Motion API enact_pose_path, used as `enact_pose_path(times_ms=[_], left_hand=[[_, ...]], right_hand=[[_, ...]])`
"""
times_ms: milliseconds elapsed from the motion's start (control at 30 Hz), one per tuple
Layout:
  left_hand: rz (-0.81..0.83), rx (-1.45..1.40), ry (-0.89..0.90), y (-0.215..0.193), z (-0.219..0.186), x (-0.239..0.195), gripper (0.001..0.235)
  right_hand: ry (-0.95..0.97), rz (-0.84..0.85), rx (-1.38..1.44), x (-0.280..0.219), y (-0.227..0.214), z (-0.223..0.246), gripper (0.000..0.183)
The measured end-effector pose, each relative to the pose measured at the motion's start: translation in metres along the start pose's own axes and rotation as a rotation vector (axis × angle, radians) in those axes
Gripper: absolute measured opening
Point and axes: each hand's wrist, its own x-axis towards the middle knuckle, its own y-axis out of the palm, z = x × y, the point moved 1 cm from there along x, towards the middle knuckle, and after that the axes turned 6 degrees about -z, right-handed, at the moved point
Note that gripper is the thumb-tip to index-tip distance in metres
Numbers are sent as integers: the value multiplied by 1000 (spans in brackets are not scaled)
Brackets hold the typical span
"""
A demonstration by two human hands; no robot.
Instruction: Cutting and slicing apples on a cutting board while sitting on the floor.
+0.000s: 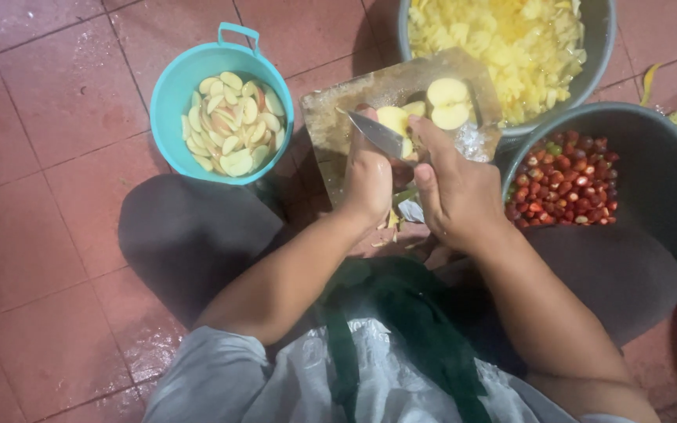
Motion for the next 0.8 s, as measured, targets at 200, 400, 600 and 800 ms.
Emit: enact_pose_path(times_ms=[200,400,600,800], left_hand=[[116,-215,-151,-4,-17,2,55],[146,-92,-115,-6,-9,-3,49],[138,-103,-125,-5,-22,2,54],[89,-197,-124,-6,-20,-1,48]], right_hand=[[50,107,-10,0,-3,-3,51],[12,30,43,-1,0,0,47],[59,102,128,1,-11,-2,49],[27,144,135,-3,-13,2,52]])
